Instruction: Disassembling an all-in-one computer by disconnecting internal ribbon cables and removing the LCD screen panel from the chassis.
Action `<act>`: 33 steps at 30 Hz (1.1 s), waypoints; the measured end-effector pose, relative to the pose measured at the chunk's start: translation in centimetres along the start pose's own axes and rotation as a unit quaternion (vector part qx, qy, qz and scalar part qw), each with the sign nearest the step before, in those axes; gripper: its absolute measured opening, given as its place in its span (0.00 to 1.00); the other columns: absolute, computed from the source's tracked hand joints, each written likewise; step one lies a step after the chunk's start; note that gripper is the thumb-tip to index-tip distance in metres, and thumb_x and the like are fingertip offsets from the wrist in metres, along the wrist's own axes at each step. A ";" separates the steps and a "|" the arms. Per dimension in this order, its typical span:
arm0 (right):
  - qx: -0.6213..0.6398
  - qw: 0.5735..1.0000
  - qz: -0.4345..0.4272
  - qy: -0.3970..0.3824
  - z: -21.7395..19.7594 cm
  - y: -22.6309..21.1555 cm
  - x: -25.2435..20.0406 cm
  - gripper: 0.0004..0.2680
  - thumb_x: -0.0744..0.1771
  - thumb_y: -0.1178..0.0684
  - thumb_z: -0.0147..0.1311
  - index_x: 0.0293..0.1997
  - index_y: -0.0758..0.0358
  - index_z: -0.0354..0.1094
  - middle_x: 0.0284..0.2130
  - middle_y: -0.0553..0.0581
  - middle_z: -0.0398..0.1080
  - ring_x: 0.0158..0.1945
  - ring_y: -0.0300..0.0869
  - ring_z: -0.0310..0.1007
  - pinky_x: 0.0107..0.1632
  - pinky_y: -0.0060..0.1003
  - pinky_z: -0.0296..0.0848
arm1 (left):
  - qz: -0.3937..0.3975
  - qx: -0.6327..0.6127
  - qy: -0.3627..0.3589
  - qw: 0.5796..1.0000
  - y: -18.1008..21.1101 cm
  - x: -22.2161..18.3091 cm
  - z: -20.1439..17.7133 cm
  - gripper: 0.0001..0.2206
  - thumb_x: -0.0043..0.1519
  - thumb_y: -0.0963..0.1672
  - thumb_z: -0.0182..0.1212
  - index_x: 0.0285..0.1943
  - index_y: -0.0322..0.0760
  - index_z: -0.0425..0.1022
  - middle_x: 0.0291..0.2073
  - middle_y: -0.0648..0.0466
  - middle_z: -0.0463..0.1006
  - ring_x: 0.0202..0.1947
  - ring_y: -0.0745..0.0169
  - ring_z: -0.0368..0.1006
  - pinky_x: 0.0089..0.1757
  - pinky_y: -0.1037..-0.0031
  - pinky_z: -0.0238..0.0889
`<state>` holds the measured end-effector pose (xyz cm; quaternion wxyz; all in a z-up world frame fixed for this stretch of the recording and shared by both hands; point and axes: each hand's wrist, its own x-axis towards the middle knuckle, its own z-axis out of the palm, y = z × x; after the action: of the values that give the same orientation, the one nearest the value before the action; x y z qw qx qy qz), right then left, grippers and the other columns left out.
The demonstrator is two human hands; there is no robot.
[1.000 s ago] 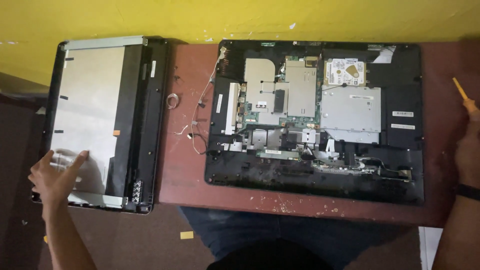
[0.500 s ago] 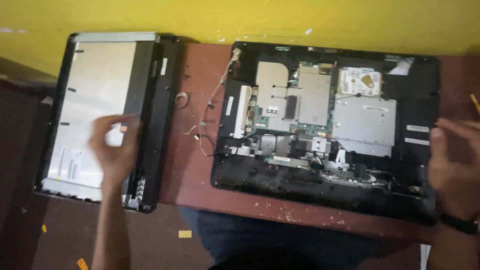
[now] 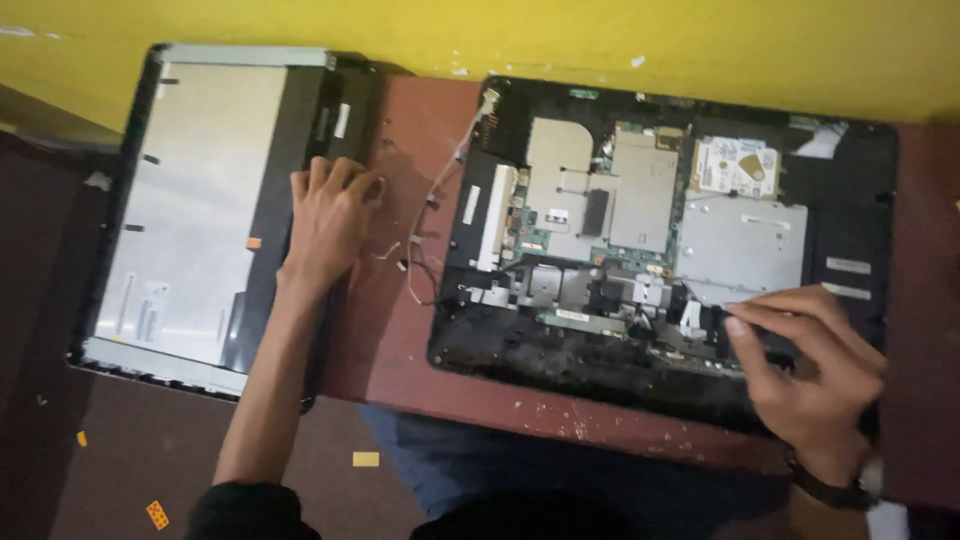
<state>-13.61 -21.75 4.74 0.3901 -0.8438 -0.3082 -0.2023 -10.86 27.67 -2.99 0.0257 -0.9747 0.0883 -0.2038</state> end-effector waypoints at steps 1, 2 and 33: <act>0.005 1.000 -0.003 -0.011 0.1 -0.3 0.0 0.03 0.68 0.66 0.60 0.40 0.80 0.75 0.37 0.74 0.74 0.40 0.58 0.75 0.45 0.49 0.76 | -0.007 -0.022 -0.009 1.000 -0.1 0.1 0.6 0.08 0.64 0.47 0.64 0.46 0.41 0.80 0.47 0.54 0.76 0.48 0.47 0.64 0.43 0.56 0.52; 0.001 1.000 0.002 -0.012 0.3 -0.8 0.1 0.03 0.68 0.66 0.60 0.40 0.80 0.75 0.37 0.74 0.74 0.40 0.58 0.75 0.45 0.49 0.76 | -0.003 -0.028 -0.010 1.000 -0.1 0.1 0.4 0.08 0.64 0.47 0.64 0.46 0.41 0.80 0.47 0.54 0.76 0.48 0.47 0.64 0.43 0.56 0.52; 0.243 0.943 0.213 0.084 5.4 -6.2 -1.3 0.06 0.65 0.65 0.61 0.44 0.76 0.72 0.35 0.69 0.76 0.33 0.50 0.83 0.36 0.35 0.91 | -0.118 -0.863 -0.126 0.475 24.1 0.1 -7.2 0.12 0.61 0.38 0.68 0.52 0.37 0.77 0.40 0.53 0.83 0.42 0.63 0.80 0.51 0.71 0.76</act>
<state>-18.26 -14.85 3.96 0.6414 -0.7494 -0.1274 -0.1036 -17.53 3.85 1.56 -0.8420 -0.5209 0.0993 0.0992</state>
